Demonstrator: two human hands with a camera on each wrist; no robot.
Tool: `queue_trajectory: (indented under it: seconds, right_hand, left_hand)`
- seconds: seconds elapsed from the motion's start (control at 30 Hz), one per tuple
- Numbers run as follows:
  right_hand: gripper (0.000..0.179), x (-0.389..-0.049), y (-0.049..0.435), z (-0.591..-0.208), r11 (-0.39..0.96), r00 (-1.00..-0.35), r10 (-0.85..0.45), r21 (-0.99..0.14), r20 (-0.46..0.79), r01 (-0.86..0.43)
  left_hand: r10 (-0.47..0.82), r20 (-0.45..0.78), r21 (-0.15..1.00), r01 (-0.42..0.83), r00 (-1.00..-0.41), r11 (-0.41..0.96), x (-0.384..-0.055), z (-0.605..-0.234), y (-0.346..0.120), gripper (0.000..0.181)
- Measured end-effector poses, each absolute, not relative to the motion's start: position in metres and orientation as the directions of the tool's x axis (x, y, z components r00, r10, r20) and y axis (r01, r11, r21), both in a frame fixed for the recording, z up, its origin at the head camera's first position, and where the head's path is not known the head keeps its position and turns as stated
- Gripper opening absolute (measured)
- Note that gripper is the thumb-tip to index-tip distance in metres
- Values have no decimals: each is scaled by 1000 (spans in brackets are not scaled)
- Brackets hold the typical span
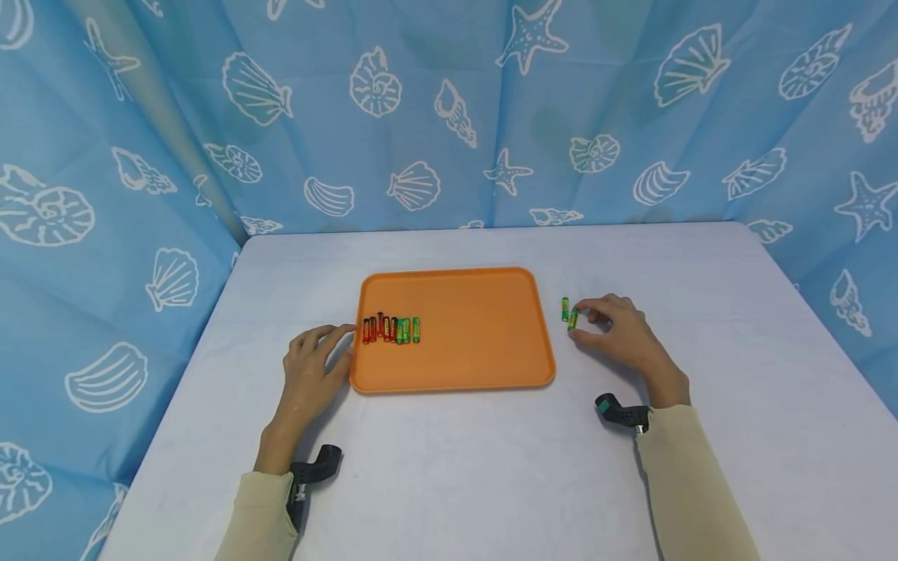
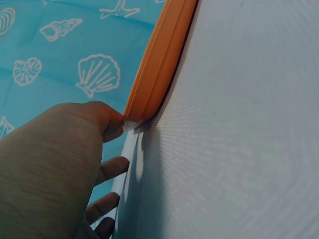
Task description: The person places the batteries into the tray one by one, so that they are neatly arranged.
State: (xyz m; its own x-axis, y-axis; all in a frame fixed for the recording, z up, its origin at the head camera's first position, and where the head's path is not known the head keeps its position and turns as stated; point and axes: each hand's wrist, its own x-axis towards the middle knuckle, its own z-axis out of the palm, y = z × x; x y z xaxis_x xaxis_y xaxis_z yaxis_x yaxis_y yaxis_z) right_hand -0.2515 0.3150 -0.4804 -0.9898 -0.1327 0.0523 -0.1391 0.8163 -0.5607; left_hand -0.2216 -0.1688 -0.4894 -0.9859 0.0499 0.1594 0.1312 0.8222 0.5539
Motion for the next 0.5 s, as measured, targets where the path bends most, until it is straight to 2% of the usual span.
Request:
queue_trajectory:
  seconds: [0.2,0.5]
  right_hand:
    - [51,-251,314,-478,825,-990,-115,-547,76,-138]
    - [43,-251,294,-464,773,-957,-192,-567,216,-283]
  left_hand:
    - [49,157,553,129,-986,823,-221,-489,-167,39]
    - [46,162,554,129,-986,822,-221,-489,-168,39]
